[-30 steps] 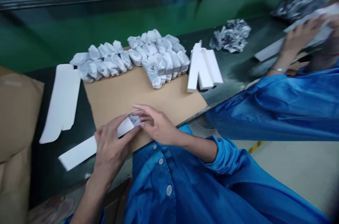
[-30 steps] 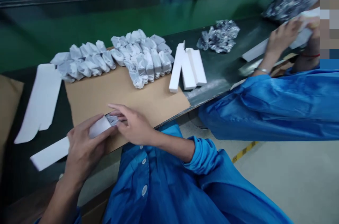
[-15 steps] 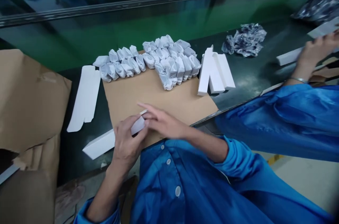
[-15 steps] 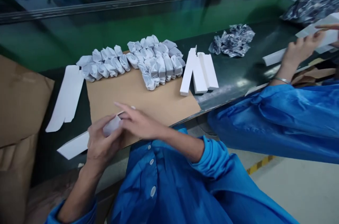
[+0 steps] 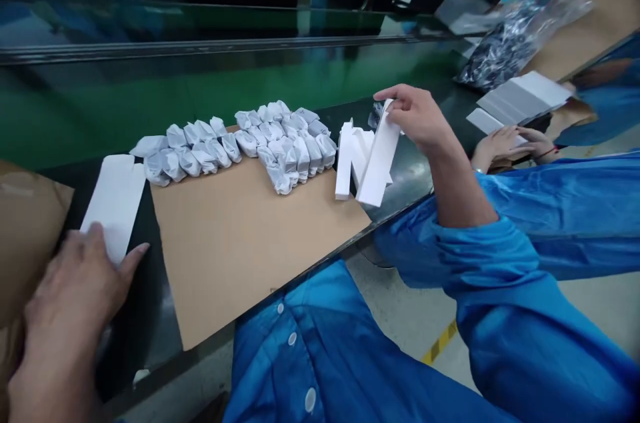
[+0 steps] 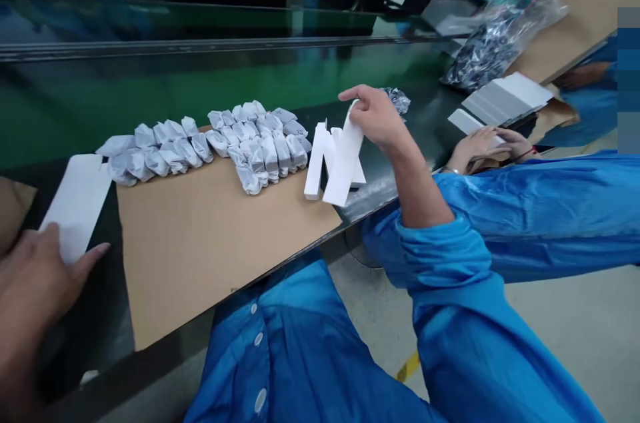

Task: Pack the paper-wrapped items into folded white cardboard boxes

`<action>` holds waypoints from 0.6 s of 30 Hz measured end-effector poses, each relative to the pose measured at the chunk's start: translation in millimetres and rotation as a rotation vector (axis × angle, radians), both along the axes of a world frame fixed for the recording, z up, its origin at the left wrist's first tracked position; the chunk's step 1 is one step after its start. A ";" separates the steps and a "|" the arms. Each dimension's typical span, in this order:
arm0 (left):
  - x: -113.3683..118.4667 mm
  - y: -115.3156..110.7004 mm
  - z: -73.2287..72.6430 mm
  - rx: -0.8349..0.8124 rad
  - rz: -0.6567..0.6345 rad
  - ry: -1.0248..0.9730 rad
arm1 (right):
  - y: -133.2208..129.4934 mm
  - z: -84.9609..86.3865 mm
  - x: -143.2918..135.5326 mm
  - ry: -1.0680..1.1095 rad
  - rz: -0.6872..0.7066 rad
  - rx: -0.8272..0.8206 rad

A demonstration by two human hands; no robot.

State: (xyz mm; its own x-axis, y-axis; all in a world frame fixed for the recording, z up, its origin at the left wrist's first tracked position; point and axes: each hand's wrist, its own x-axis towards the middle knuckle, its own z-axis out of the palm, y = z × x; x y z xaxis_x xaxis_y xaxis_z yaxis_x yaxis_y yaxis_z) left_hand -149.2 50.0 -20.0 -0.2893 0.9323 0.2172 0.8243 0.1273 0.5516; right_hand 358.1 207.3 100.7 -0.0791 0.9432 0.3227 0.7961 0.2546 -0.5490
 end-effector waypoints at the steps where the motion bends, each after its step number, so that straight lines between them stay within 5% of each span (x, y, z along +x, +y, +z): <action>1: 1.7 3.4 -0.9 -0.053 0.033 0.083 | 15.0 2.5 12.7 -0.071 -0.025 -0.061; 3: 9.6 4.6 1.6 -0.102 0.058 0.224 | 33.4 2.0 16.7 -0.196 -0.056 -0.124; 5: 16.7 1.4 9.9 -0.092 0.102 0.271 | 30.3 -2.9 -8.0 -0.221 -0.074 -0.024; 8: 25.2 -6.9 24.5 -0.047 0.256 0.325 | -18.9 -17.3 -82.7 0.045 0.111 0.103; 12: 71.8 -30.7 20.0 0.064 0.311 0.404 | -115.0 -55.3 -196.3 0.574 0.654 -0.457; 13: 90.7 -40.1 14.7 0.123 0.253 0.419 | -130.1 -66.9 -218.7 0.689 0.652 -0.527; 16: 137.4 -72.7 5.5 0.447 -0.267 0.370 | -137.5 -93.0 -248.6 0.870 0.578 -0.613; 18: 144.0 -89.5 12.9 0.534 -0.334 0.238 | -120.4 -94.2 -234.6 0.753 0.683 -0.700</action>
